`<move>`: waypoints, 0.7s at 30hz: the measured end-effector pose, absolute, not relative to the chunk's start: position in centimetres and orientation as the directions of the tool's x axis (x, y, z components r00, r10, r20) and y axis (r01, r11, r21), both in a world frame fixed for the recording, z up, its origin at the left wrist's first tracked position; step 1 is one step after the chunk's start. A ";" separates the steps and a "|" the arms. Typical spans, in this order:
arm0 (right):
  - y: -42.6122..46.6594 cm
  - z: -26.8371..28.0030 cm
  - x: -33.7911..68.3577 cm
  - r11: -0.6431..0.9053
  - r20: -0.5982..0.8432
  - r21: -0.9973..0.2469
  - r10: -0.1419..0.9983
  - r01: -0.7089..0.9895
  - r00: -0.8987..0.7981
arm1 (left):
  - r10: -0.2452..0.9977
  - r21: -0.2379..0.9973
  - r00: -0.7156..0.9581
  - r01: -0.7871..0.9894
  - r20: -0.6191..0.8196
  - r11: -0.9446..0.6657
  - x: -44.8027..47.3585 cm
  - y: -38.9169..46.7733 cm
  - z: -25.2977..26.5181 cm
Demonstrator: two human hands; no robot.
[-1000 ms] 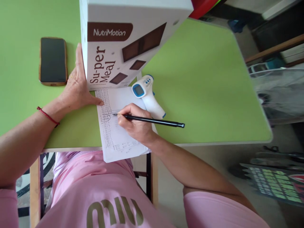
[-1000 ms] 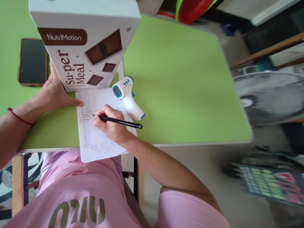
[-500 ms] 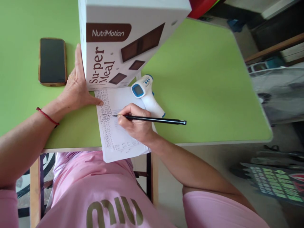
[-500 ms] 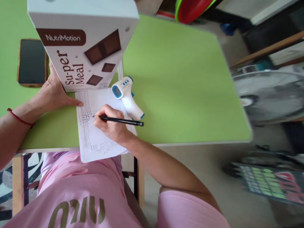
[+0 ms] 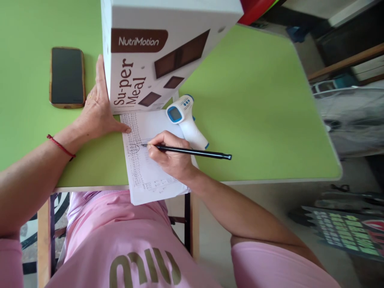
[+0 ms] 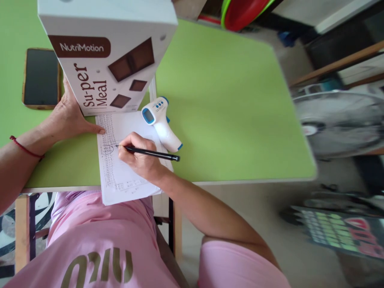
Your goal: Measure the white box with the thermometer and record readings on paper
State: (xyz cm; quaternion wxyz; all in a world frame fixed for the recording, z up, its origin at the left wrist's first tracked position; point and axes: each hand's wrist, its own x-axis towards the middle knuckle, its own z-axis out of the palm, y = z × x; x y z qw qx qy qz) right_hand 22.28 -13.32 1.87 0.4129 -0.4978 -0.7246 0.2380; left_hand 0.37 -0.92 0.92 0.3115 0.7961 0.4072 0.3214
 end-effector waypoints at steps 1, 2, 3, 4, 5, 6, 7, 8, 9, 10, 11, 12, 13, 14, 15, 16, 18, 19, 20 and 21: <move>-13.3 1.9 22.3 0.387 0.356 -0.758 0.920 0.525 -0.163 | 0.850 0.761 0.463 0.449 0.250 -0.469 0.4 -0.9 1.0; -13.3 1.8 22.3 0.380 0.349 -0.760 0.923 0.528 -0.163 | 0.852 0.763 0.463 0.450 0.244 -0.464 0.4 -1.0 1.0; -13.3 1.8 22.3 0.374 0.342 -0.761 0.926 0.531 -0.161 | 0.853 0.765 0.464 0.451 0.240 -0.460 0.4 -1.0 1.1; -13.3 1.8 22.3 0.369 0.337 -0.762 0.928 0.533 -0.161 | 0.853 0.766 0.465 0.451 0.237 -0.458 0.4 -1.0 1.1; -13.3 1.7 22.4 0.367 0.335 -0.762 0.928 0.533 -0.161 | 0.852 0.767 0.467 0.450 0.236 -0.458 0.4 -1.0 1.1; -13.3 1.7 22.4 0.368 0.334 -0.762 0.928 0.532 -0.162 | 0.851 0.767 0.468 0.448 0.237 -0.460 0.4 -0.9 1.0; -13.3 1.7 22.4 0.370 0.336 -0.763 0.927 0.531 -0.165 | 0.850 0.765 0.469 0.447 0.241 -0.464 0.4 -0.9 0.9; -13.3 1.7 22.4 0.371 0.335 -0.763 0.927 0.530 -0.167 | 0.847 0.762 0.469 0.445 0.250 -0.470 0.4 -0.9 0.8; -13.3 1.7 22.4 0.372 0.335 -0.763 0.927 0.529 -0.169 | 0.845 0.758 0.467 0.445 0.259 -0.478 0.4 -0.9 0.8; -13.3 1.7 22.4 0.372 0.334 -0.763 0.927 0.528 -0.171 | 0.845 0.753 0.464 0.447 0.266 -0.483 0.4 -0.9 0.8; -13.3 1.7 22.4 0.373 0.334 -0.763 0.927 0.527 -0.172 | 0.846 0.749 0.460 0.452 0.270 -0.485 0.5 -0.9 0.8; -13.3 1.7 22.3 0.374 0.334 -0.764 0.926 0.526 -0.173 | 0.849 0.745 0.454 0.459 0.271 -0.484 0.5 -0.9 0.9; -13.3 1.7 22.3 0.376 0.336 -0.764 0.926 0.524 -0.175 | 0.854 0.744 0.446 0.466 0.269 -0.478 0.5 -0.8 1.0; -13.2 1.6 22.2 0.382 0.341 -0.763 0.923 0.522 -0.177 | 0.860 0.748 0.435 0.470 0.266 -0.469 0.6 -0.8 1.2; -13.2 1.6 22.2 0.390 0.350 -0.760 0.920 0.520 -0.178 | 0.867 0.755 0.423 0.468 0.264 -0.458 0.6 -0.7 1.5; -13.2 1.6 22.2 0.399 0.361 -0.757 0.915 0.518 -0.178 | 0.872 0.765 0.411 0.462 0.265 -0.450 0.7 -0.6 1.7; -13.2 1.5 22.2 0.425 0.387 -0.753 0.903 0.502 -0.184 | 0.877 0.777 0.398 0.448 0.270 -0.443 0.6 -0.3 2.1; -13.2 1.5 22.3 0.439 0.397 -0.754 0.897 0.490 -0.192 | 0.876 0.777 0.396 0.445 0.275 -0.445 0.6 -0.2 2.3; -13.2 1.6 22.4 0.454 0.411 -0.754 0.890 0.474 -0.197 | 0.875 0.775 0.393 0.445 0.282 -0.449 0.6 -0.1 2.4; -13.2 1.6 22.7 0.475 0.430 -0.753 0.879 0.455 -0.207 | 0.875 0.773 0.390 0.445 0.288 -0.453 0.5 0.0 2.4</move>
